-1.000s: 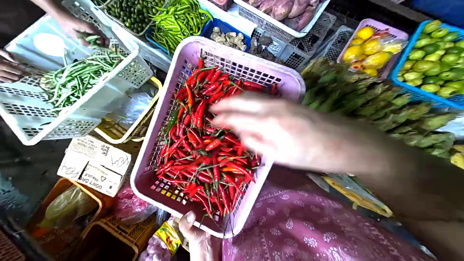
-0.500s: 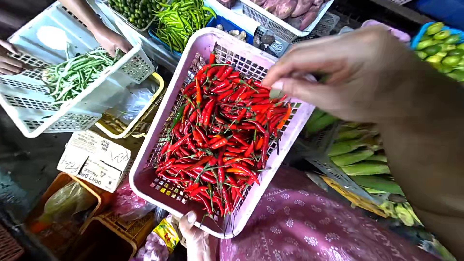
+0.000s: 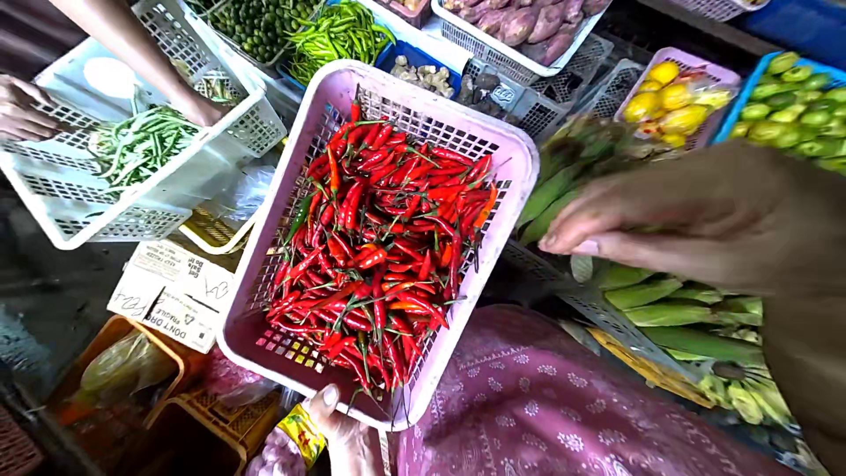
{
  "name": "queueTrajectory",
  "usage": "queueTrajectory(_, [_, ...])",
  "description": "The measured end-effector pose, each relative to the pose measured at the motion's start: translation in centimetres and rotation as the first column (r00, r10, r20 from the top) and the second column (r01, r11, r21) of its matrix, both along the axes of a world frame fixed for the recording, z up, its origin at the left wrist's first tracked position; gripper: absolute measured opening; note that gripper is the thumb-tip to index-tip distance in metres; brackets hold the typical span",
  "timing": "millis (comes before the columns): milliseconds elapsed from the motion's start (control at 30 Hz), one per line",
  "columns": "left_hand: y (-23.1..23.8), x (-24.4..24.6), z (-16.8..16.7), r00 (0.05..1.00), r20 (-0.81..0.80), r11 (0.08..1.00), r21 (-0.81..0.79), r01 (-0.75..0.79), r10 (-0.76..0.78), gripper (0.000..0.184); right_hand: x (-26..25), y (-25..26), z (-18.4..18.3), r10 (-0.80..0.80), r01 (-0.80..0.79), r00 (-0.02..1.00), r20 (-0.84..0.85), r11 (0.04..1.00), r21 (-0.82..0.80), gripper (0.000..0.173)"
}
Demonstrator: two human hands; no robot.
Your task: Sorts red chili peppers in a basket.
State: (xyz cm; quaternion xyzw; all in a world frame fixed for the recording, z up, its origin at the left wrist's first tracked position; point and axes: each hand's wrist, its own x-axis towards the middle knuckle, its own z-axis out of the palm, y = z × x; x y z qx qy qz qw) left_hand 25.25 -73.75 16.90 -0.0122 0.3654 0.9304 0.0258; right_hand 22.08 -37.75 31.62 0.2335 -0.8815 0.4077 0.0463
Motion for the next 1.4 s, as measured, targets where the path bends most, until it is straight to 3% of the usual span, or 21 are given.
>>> queueTrajectory(67, [-0.3,-0.1,-0.3,0.999,-0.035,1.0,0.016,0.02,-0.02,0.02,0.6,0.1,-1.0,-0.011,0.011,1.0,-0.001,0.995,0.102,0.023])
queueTrajectory(200, [-0.5,0.1,-0.1,0.997,-0.036,0.994,0.083,0.071,-0.068,0.024,-0.8,-1.4,0.2,-0.066,0.072,0.994,-0.089,0.995,0.072,0.018])
queueTrajectory(267, [-0.4,0.3,-0.1,0.997,-0.029,0.993,0.092,0.076,-0.074,0.024,-2.4,-3.2,0.8,-0.113,0.144,0.983,-0.147,0.965,0.221,0.022])
queueTrajectory(367, [0.4,0.9,0.2,1.0,-0.006,1.0,0.0,0.013,-0.013,0.021,-5.4,-6.0,0.3,-0.186,0.14,0.982,0.033,0.832,0.536,0.038])
queueTrajectory(433, [0.0,1.4,-0.8,0.999,0.011,0.999,-0.032,0.03,-0.03,0.023,-6.6,-7.6,-0.3,-0.238,0.123,0.964,0.116,0.789,0.602,0.043])
queueTrajectory(500, [-0.5,2.4,-2.5,0.996,0.085,1.0,0.005,0.001,-0.002,0.025,-6.5,-8.7,-0.6,-0.206,0.106,0.97,0.133,0.841,0.53,0.037])
queueTrajectory(600, [-1.1,2.9,-3.5,0.996,0.082,0.997,0.075,0.013,-0.019,0.024,-5.7,-9.0,-0.4,-0.047,0.009,0.991,0.123,0.957,0.289,0.03])
queueTrajectory(733, [0.9,0.8,-0.2,0.999,0.009,0.992,0.117,0.037,-0.038,0.021,-6.4,-8.3,1.0,0.137,-0.138,0.989,0.058,0.99,0.026,0.03])
queueTrajectory(833, [0.7,0.5,-0.2,1.0,-0.014,0.998,0.059,0.028,-0.027,0.02,-8.2,-6.7,1.5,0.061,-0.058,0.998,-0.014,0.983,0.175,0.027])
queueTrajectory(900, [0.5,0.6,0.0,0.999,-0.021,0.999,0.017,0.031,-0.031,0.021,-9.1,-6.4,1.4,-0.026,0.009,0.999,0.038,0.925,0.381,0.026])
queueTrajectory(967, [1.0,0.7,0.6,0.997,0.051,0.997,-0.054,-0.053,0.056,0.019,-9.0,-6.7,1.1,-0.081,0.03,0.993,0.087,0.876,0.482,0.026])
queueTrajectory(1100, [-0.1,1.3,-1.5,0.999,0.027,0.998,0.061,0.033,-0.035,0.026,-6.2,-6.0,1.4,-0.02,0.05,0.997,-0.069,0.883,0.466,0.011])
queueTrajectory(1233, [-0.5,2.0,-2.3,0.991,0.136,1.0,0.014,-0.008,0.006,0.026,-4.9,-5.9,-0.1,0.062,-0.031,0.997,-0.052,0.887,0.461,0.017])
queueTrajectory(1333, [-0.1,1.6,-2.1,0.984,0.177,1.0,0.004,-0.008,0.007,0.023,-5.8,-7.3,-1.2,-0.022,0.043,0.997,-0.075,0.956,0.29,0.014])
queueTrajectory(1400, [-0.1,1.3,-2.4,0.988,0.151,0.999,0.041,0.027,-0.033,0.025,-6.6,-7.5,-0.9,-0.152,0.174,0.981,-0.125,0.965,0.195,0.015])
